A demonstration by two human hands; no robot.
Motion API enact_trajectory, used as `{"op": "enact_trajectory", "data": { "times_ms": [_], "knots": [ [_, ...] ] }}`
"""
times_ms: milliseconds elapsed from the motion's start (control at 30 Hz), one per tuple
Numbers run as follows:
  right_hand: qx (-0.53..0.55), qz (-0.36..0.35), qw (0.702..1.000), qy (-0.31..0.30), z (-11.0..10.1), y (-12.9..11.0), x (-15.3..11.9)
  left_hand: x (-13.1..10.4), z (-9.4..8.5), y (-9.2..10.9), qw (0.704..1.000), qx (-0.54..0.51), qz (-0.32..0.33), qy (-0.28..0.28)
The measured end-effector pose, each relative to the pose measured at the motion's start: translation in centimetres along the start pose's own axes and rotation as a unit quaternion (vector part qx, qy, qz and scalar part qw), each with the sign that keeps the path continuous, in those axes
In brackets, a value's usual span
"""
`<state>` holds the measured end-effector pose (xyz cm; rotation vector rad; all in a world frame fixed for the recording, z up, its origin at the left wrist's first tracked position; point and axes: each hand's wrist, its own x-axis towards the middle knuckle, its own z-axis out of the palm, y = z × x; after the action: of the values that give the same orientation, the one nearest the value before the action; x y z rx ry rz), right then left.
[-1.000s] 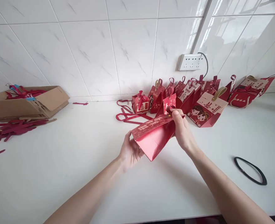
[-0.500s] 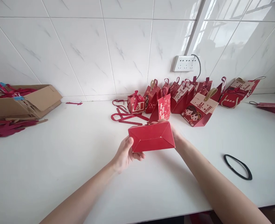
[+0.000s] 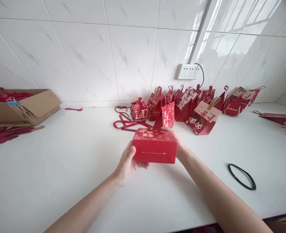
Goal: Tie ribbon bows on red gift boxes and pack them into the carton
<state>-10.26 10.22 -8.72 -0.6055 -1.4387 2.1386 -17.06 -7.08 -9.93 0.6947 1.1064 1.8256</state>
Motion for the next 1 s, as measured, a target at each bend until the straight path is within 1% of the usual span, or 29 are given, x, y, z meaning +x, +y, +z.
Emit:
{"op": "enact_trajectory", "data": {
  "times_ms": [67, 100, 167, 267, 367, 433, 567, 667, 733, 800, 867, 933, 1000],
  "knots": [
    [0.017, -0.035, 0.999, 0.037, -0.1, -0.2, 0.0, 0.3, -0.4, -0.4, 0.999, -0.003, 0.040, 0.024],
    [0.026, -0.072, 0.995, 0.057, -0.2, -0.3, 0.0, 0.4, -0.6, -0.5, 0.998, 0.014, 0.059, 0.027],
    [0.037, -0.154, 0.984, 0.083, -0.4, -0.7, -0.2, 0.6, -1.0, -0.6, 0.993, 0.081, 0.080, 0.011],
    [0.026, -0.241, 0.967, 0.078, -0.7, -1.4, -0.7, 0.5, -1.4, -0.4, 0.984, 0.163, 0.065, -0.037],
    [0.011, -0.290, 0.956, 0.042, -0.6, -1.9, -1.5, 0.3, -1.4, -0.2, 0.980, 0.180, 0.032, -0.073],
    [0.008, -0.298, 0.954, -0.004, -0.3, -2.1, -2.1, 0.3, -1.5, -0.4, 0.982, 0.172, 0.024, -0.068],
    [-0.010, -0.284, 0.955, -0.090, 0.3, -2.2, -3.1, 0.7, -2.1, -0.7, 0.989, 0.147, 0.011, -0.001],
    [-0.011, -0.274, 0.953, -0.125, 0.3, -2.1, -3.2, 1.0, -2.4, -0.7, 0.990, 0.137, 0.006, 0.036],
    [0.013, -0.270, 0.952, -0.144, 0.2, -2.0, -2.9, 1.1, -2.4, -0.7, 0.988, 0.141, 0.022, 0.054],
    [0.043, -0.263, 0.949, -0.166, 0.1, -2.0, -2.6, 1.2, -2.2, -0.7, 0.982, 0.159, 0.068, 0.077],
    [0.069, -0.254, 0.948, -0.181, 0.2, -2.1, -2.3, 1.2, -2.0, -0.8, 0.965, 0.190, 0.145, 0.106],
    [0.095, -0.235, 0.949, -0.187, 0.2, -2.2, -2.1, 1.1, -1.8, -1.0, 0.937, 0.225, 0.228, 0.141],
    [0.118, -0.205, 0.951, -0.197, 0.1, -2.2, -1.9, 1.0, -1.8, -1.2, 0.906, 0.259, 0.289, 0.169]
  ]
}}
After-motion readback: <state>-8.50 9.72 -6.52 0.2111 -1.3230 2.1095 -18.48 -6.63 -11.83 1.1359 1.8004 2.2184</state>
